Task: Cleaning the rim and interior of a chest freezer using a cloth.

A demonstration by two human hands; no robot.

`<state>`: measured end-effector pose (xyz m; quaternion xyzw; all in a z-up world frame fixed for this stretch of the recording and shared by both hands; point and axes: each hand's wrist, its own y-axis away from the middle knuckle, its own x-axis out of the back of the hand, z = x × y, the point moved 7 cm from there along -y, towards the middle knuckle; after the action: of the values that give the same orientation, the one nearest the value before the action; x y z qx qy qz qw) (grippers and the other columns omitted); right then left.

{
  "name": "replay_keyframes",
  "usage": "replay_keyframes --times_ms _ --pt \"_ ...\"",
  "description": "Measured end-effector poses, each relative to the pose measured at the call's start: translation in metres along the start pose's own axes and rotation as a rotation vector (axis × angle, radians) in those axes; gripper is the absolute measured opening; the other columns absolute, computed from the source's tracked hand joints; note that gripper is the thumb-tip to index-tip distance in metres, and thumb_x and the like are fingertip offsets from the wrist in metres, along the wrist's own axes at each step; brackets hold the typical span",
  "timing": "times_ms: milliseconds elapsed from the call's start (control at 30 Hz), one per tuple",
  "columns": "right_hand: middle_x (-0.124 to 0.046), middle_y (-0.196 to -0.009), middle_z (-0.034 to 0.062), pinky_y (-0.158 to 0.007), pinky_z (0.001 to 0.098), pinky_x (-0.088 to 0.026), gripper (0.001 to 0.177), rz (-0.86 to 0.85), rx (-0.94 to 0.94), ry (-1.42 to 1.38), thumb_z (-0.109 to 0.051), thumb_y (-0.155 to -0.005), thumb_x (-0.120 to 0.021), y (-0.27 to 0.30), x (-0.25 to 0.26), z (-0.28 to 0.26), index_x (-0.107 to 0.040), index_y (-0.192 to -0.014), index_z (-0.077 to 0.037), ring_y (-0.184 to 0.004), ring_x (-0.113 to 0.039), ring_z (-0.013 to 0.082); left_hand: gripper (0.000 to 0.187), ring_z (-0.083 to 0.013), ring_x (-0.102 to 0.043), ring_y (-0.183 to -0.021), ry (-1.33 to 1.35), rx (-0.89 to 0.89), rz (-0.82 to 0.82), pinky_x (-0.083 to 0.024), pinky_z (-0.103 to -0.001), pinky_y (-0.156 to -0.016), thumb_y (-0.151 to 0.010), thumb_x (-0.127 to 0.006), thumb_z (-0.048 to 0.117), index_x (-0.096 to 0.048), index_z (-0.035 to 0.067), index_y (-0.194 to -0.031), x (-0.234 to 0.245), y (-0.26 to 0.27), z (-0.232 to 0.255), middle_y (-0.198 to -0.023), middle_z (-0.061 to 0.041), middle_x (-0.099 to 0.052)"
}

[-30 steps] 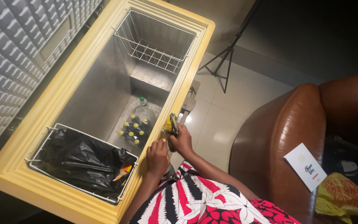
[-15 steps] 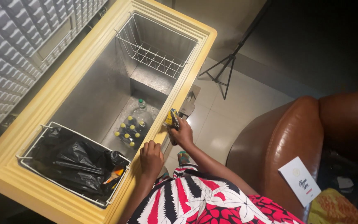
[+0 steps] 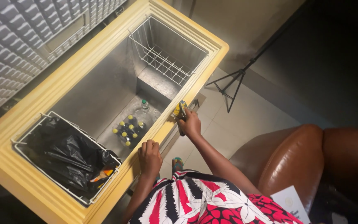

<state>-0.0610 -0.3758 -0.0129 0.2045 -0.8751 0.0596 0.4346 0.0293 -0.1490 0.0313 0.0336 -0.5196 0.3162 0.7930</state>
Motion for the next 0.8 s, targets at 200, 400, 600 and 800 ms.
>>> replay_keyframes --times_ms 200,400,600,800 --pt "-0.062 -0.109 0.0184 -0.08 0.0494 -0.054 0.055 -0.032 0.307 0.191 -0.005 -0.081 -0.065 0.02 0.002 -0.043 -0.069 -0.134 -0.02 -0.098 -0.065 0.0413 0.023 -0.0285 -0.057 -0.1 -0.062 0.089 0.051 -0.046 -0.044 -0.086 -0.071 -0.073 0.001 -0.067 0.006 -0.093 -0.002 0.0 0.005 -0.103 -0.006 -0.059" --pt "-0.059 -0.098 0.017 -0.072 0.0491 -0.052 0.048 -0.091 0.636 0.195 -0.01 -0.078 -0.07 0.069 0.003 -0.08 -0.071 -0.126 -0.018 -0.089 -0.062 0.0392 0.017 -0.0289 -0.058 -0.101 -0.064 0.158 0.133 -0.047 -0.044 -0.088 -0.074 -0.071 -0.001 -0.067 0.005 -0.089 -0.005 0.003 0.008 -0.103 -0.007 -0.06" --pt "-0.058 -0.102 0.0132 -0.071 0.0461 -0.051 0.046 -0.122 0.81 0.274 -0.016 -0.079 -0.071 0.083 0.0 -0.083 -0.073 -0.125 -0.023 -0.095 -0.06 0.0358 0.02 -0.029 -0.059 -0.105 -0.114 0.18 0.165 -0.047 -0.044 -0.091 -0.072 -0.069 -0.002 -0.069 0.004 -0.092 -0.013 0.009 0.007 -0.108 -0.008 -0.062" --pt "-0.059 -0.1 0.0062 -0.076 0.0451 -0.046 0.035 -0.083 0.841 0.408 -0.037 -0.075 -0.079 0.056 0.002 -0.084 -0.077 -0.109 -0.03 -0.098 -0.057 0.0304 0.022 -0.0291 -0.059 -0.104 -0.083 0.204 0.121 -0.048 -0.044 -0.092 -0.076 -0.07 -0.003 -0.069 0.003 -0.098 -0.001 0.006 0.013 -0.106 -0.008 -0.061"
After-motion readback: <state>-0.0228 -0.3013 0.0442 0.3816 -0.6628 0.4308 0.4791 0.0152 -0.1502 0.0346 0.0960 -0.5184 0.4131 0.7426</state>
